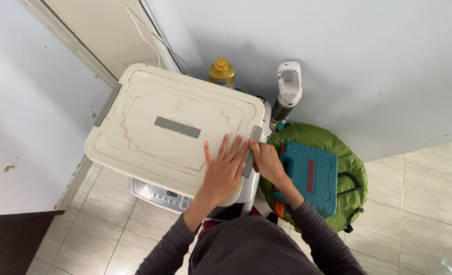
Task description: The person removes a teal toolbox from a stack and places it on a green bag. They open a white plastic storage bin and transfer various tools and items, including a hammer, screwdriver, tape, and spray bottle, from the bin onto the bag. The person handles each item individually and places it on the bag.
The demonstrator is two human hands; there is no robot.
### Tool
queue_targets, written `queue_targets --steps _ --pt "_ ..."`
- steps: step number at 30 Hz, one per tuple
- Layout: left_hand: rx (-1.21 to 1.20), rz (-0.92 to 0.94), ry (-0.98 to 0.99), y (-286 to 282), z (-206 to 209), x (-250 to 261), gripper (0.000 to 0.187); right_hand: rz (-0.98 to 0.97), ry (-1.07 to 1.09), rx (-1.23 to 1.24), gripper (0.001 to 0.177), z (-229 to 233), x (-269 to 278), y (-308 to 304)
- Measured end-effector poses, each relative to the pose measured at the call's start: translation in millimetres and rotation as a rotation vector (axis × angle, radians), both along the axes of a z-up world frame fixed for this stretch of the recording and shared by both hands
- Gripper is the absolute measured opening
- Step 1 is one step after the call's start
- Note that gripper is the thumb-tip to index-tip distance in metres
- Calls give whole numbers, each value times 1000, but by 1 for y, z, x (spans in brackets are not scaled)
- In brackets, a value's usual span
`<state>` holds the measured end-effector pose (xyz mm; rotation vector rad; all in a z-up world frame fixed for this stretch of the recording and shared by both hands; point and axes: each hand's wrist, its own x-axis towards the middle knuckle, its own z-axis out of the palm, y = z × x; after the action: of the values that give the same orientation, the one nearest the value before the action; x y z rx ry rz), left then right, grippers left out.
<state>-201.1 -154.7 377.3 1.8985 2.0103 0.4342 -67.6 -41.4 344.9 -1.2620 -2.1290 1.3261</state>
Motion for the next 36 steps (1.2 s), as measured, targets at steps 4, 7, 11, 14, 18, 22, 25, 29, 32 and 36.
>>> queue_targets --steps 4,7,11,14,18,22,25,29,32,36 --pt "-17 0 5 -1 -3 1 55 0 90 -46 76 -12 5 1" --pt "-2 -16 -5 -1 -6 2 54 -41 292 -143 67 -51 13 3" --pt "-2 -4 11 -1 -13 11 54 -142 532 -420 60 -112 21 8" --pt "35 3 4 0 -11 11 54 -219 656 -569 56 -80 13 -5" --pt "39 57 -154 -2 5 5 58 -203 734 -635 50 -63 12 -19" --pt "197 122 -89 -18 4 -28 59 -147 747 -601 63 -83 25 -7" --pt "307 309 -258 -38 14 -65 61 -493 510 -292 62 -80 34 15" --pt "448 607 -242 -68 1 -130 52 -461 473 101 53 -21 31 52" --pt "537 754 -209 -87 -7 -179 46 -204 443 308 50 41 -7 56" --pt "501 842 -166 -98 -14 -240 53 183 388 434 33 88 -83 48"
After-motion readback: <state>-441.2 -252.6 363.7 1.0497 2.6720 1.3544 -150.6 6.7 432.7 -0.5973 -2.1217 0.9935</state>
